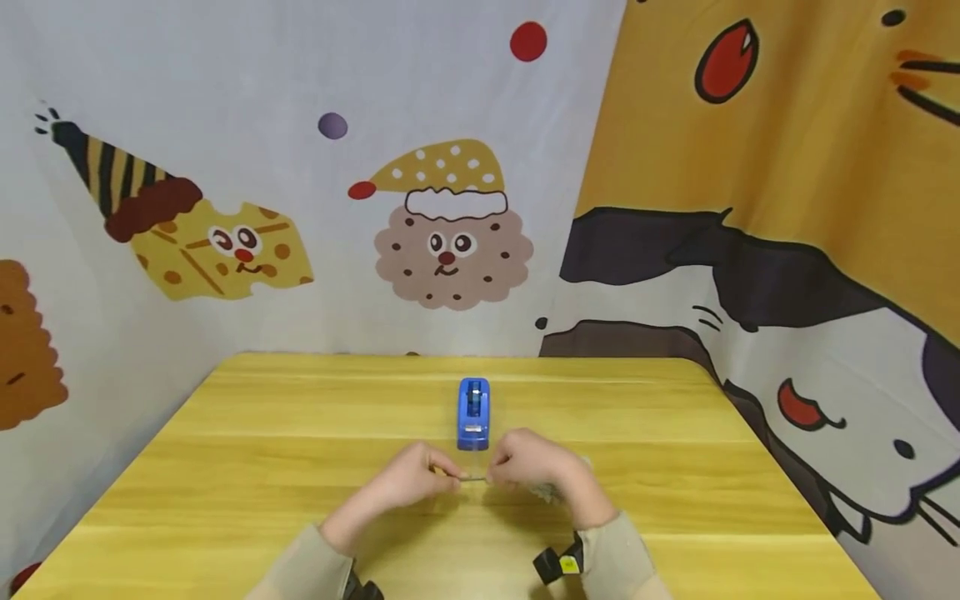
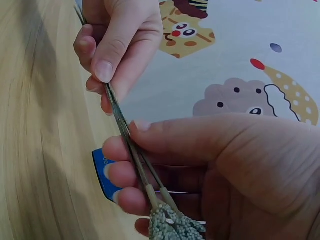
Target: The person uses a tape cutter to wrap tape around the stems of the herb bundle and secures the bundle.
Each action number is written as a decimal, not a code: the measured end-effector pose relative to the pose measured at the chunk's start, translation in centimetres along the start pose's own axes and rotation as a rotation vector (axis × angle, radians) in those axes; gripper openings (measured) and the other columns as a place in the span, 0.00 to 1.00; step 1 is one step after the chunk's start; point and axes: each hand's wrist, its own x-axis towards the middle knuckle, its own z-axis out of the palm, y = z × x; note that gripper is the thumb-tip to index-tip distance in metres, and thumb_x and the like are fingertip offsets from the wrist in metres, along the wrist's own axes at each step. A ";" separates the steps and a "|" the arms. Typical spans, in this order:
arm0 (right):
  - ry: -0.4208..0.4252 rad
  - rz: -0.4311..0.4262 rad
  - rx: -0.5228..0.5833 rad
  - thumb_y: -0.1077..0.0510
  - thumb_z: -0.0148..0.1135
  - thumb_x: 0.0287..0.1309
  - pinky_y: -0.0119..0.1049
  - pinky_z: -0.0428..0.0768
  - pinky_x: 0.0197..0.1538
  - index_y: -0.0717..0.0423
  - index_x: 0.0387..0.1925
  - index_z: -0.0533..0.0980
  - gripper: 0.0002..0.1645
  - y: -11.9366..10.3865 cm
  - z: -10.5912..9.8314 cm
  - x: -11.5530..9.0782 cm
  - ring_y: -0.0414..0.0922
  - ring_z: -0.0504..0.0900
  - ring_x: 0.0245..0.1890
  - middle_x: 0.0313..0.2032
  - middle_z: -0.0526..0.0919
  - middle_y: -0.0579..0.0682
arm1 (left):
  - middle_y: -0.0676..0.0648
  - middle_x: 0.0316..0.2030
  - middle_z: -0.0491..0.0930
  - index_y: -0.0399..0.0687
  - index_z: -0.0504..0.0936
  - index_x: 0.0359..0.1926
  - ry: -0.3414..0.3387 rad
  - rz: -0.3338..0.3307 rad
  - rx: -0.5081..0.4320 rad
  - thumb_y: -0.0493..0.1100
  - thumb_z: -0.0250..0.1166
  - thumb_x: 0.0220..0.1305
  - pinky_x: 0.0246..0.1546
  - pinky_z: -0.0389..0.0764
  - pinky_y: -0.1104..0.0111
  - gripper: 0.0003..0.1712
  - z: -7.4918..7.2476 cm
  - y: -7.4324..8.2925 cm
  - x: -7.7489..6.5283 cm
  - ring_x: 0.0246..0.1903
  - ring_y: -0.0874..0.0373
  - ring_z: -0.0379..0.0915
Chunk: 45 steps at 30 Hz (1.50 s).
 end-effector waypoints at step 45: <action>0.144 0.051 -0.177 0.60 0.72 0.48 0.33 0.76 0.30 0.48 0.20 0.82 0.07 -0.2 1.6 0.8 0.34 0.74 0.22 0.21 0.79 0.34 | 0.49 0.39 0.86 0.47 0.89 0.39 -0.065 -0.021 0.013 0.36 0.68 0.55 0.17 0.72 0.70 0.10 -0.3 -0.9 0.1 0.17 0.56 0.74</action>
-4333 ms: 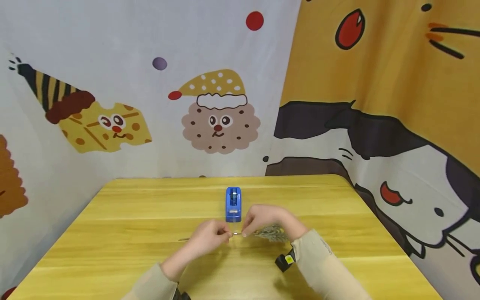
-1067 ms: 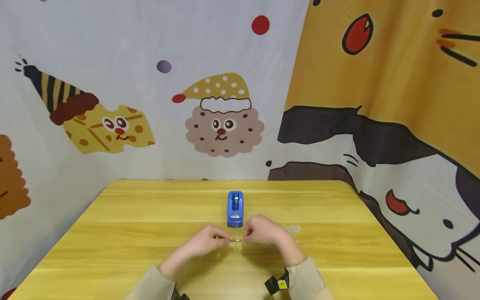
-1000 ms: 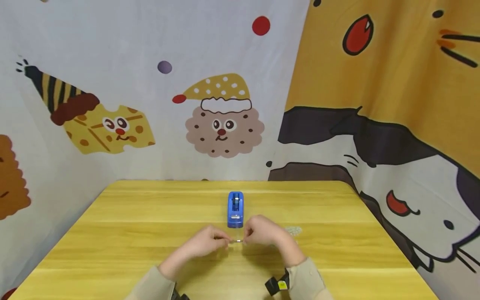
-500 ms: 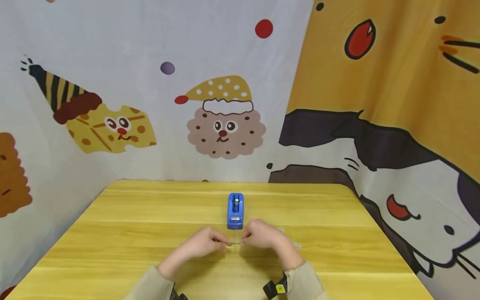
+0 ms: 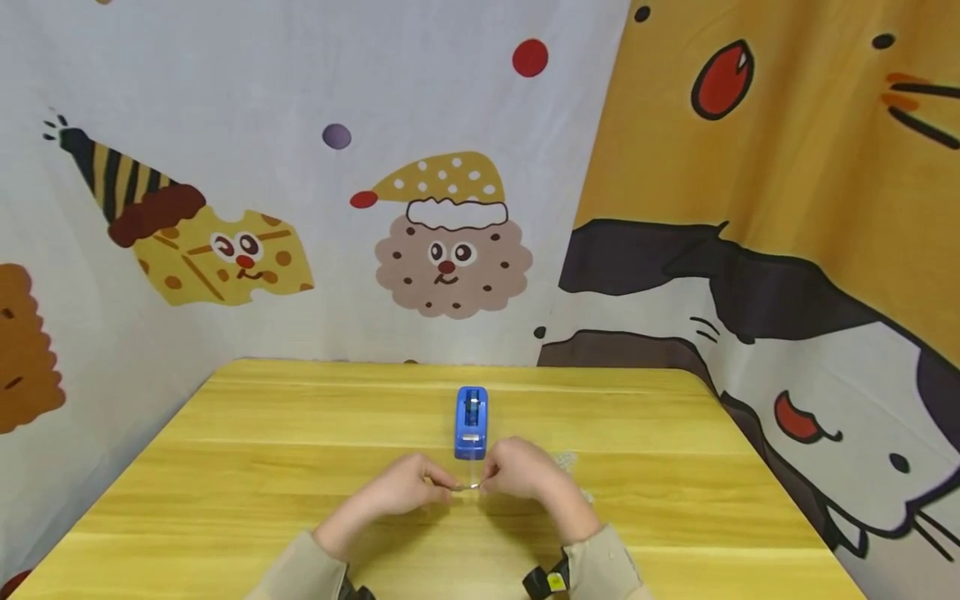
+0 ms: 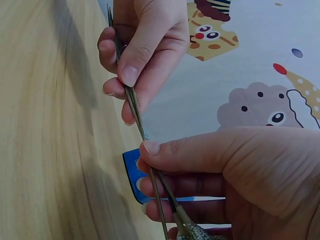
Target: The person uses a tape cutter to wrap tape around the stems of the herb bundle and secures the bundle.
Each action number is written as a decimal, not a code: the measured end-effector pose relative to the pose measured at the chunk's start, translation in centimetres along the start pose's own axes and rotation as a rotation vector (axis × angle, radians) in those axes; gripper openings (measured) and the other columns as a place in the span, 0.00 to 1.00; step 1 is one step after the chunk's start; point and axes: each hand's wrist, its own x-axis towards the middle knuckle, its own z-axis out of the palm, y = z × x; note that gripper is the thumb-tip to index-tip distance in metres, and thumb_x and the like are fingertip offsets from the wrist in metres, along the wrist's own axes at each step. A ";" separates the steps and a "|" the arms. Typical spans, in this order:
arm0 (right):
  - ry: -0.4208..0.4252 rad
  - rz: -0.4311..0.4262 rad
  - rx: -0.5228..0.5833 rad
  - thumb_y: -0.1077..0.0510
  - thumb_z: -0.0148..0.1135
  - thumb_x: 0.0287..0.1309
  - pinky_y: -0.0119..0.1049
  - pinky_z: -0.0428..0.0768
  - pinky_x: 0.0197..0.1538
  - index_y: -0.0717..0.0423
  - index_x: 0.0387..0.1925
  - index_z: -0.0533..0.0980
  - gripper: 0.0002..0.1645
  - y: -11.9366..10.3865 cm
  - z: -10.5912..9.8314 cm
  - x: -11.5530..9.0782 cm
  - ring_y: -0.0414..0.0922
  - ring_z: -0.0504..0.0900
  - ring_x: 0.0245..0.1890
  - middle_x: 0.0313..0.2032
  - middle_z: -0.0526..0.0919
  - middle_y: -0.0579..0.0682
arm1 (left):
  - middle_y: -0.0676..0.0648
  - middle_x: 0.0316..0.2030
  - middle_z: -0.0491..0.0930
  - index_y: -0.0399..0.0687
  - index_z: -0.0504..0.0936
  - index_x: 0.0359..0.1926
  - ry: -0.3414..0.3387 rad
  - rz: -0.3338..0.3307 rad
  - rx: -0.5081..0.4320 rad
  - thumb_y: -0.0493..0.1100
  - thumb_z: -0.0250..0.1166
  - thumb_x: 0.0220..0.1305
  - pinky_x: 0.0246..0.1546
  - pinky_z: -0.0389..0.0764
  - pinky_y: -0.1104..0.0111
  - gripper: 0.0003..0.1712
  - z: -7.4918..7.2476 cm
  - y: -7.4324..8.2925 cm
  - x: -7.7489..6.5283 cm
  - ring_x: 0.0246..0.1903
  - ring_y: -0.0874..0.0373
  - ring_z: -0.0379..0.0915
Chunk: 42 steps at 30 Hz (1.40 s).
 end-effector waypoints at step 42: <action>0.005 -0.045 0.012 0.63 0.67 0.55 0.30 0.76 0.30 0.55 0.26 0.83 0.04 0.7 0.2 0.3 0.34 0.72 0.22 0.23 0.79 0.36 | 0.51 0.25 0.83 0.39 0.86 0.44 -0.014 0.013 0.025 0.34 0.59 0.63 0.11 0.58 0.77 0.12 -1.0 -0.7 0.1 0.11 0.67 0.56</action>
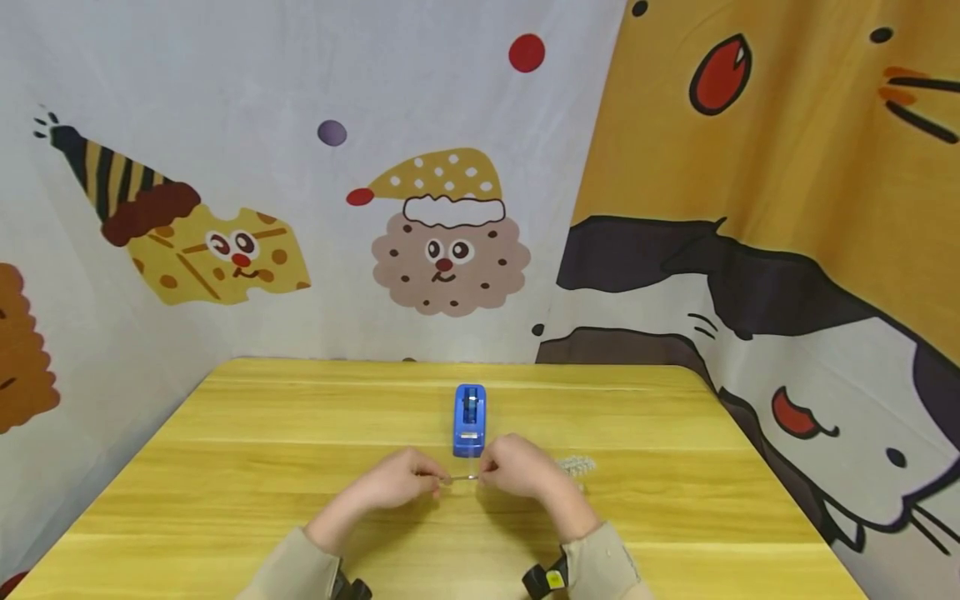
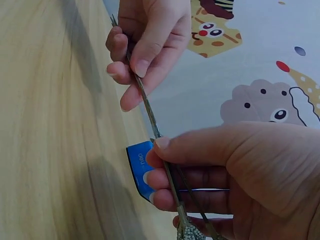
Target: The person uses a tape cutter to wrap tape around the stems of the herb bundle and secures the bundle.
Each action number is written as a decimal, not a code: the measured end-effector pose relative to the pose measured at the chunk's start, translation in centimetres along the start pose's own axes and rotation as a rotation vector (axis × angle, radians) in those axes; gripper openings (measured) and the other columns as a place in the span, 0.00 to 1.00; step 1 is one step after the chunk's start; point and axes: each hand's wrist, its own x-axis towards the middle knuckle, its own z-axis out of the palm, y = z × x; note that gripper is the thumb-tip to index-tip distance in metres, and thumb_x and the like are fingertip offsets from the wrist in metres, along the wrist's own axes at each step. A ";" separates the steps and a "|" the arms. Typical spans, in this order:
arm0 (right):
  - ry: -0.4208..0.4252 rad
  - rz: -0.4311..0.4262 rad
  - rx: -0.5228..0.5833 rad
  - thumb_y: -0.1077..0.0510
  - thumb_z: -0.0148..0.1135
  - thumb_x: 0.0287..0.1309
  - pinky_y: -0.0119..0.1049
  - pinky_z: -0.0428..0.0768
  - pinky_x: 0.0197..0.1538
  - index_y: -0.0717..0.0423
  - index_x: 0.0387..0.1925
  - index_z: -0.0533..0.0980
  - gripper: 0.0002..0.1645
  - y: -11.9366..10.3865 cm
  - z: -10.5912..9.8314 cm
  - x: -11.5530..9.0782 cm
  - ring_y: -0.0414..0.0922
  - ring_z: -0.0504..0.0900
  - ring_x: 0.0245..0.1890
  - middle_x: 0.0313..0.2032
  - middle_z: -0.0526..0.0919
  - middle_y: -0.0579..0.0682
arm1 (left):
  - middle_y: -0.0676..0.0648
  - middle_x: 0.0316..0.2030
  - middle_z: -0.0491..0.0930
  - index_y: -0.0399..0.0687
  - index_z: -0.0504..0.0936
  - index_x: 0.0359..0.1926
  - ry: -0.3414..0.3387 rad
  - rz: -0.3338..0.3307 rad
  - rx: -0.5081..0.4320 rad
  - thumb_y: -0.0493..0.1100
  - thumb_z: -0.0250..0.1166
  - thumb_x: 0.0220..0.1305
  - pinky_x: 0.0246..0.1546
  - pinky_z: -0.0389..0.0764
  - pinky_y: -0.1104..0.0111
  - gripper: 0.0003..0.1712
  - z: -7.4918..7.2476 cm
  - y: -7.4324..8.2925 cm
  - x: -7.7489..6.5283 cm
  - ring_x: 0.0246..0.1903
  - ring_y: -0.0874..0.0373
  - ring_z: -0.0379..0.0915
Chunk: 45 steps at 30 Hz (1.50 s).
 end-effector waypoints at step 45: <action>0.072 0.040 -0.068 0.61 0.68 0.54 0.30 0.75 0.28 0.49 0.24 0.79 0.07 0.3 0.6 0.4 0.35 0.71 0.22 0.23 0.77 0.36 | 0.48 0.29 0.84 0.42 0.86 0.44 0.032 -0.029 -0.036 0.33 0.59 0.64 0.14 0.63 0.75 0.12 0.0 -0.1 0.2 0.14 0.65 0.62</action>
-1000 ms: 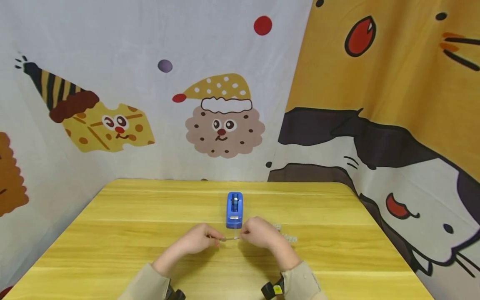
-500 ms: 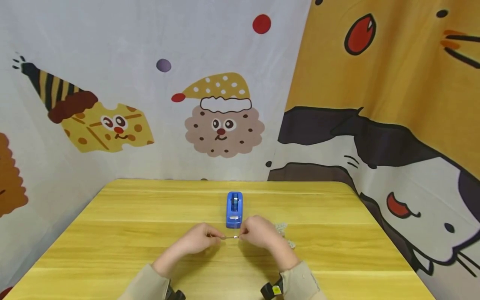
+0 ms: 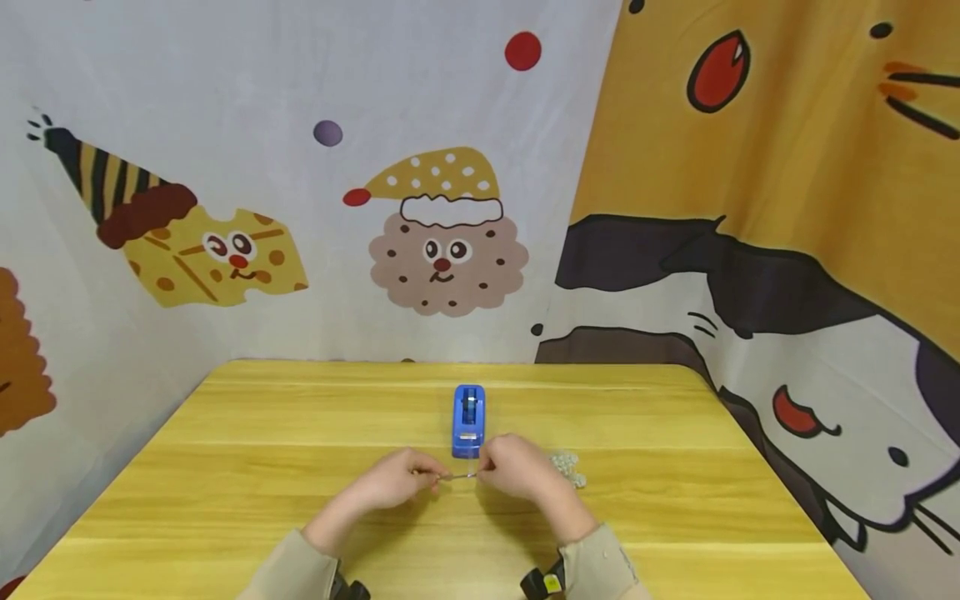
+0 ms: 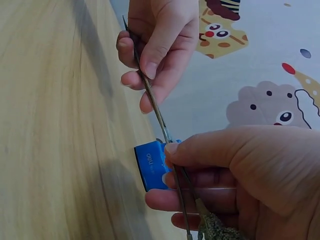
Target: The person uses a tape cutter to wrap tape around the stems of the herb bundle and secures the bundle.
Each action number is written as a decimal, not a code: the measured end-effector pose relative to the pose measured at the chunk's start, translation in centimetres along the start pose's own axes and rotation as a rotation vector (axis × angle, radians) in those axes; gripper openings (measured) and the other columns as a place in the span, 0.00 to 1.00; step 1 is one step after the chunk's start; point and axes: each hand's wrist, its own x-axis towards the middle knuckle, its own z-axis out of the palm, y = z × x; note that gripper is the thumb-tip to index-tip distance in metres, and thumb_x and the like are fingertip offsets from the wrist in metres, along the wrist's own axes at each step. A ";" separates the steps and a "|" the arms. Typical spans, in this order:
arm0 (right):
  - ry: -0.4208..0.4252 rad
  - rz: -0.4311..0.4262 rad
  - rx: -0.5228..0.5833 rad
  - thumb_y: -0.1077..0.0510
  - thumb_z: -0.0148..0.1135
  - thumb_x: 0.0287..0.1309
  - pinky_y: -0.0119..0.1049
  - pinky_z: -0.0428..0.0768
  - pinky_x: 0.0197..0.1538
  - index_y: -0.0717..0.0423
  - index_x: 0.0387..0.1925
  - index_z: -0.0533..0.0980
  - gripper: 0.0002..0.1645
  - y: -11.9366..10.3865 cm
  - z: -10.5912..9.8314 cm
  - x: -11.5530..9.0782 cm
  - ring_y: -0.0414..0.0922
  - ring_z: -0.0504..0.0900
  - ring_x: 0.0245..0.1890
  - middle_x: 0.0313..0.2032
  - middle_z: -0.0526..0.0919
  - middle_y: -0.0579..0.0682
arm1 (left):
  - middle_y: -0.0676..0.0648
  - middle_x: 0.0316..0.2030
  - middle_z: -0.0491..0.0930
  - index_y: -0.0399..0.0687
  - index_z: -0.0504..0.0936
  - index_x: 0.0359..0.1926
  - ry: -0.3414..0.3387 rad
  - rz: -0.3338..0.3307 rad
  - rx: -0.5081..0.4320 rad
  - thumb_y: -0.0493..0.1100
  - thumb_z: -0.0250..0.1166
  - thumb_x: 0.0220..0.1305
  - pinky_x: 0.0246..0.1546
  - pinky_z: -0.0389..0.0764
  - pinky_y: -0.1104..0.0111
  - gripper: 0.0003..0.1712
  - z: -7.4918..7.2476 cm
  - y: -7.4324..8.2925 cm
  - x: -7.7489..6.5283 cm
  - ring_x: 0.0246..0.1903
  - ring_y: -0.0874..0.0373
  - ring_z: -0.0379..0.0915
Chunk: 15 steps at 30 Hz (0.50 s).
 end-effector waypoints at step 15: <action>-0.039 -0.010 0.061 0.62 0.61 0.61 0.29 0.66 0.21 0.58 0.29 0.85 0.08 -0.2 -0.7 -0.3 0.34 0.62 0.16 0.17 0.75 0.41 | 0.50 0.33 0.86 0.49 0.89 0.40 0.078 0.013 0.069 0.33 0.63 0.60 0.19 0.64 0.73 0.11 0.0 -0.1 0.1 0.19 0.63 0.61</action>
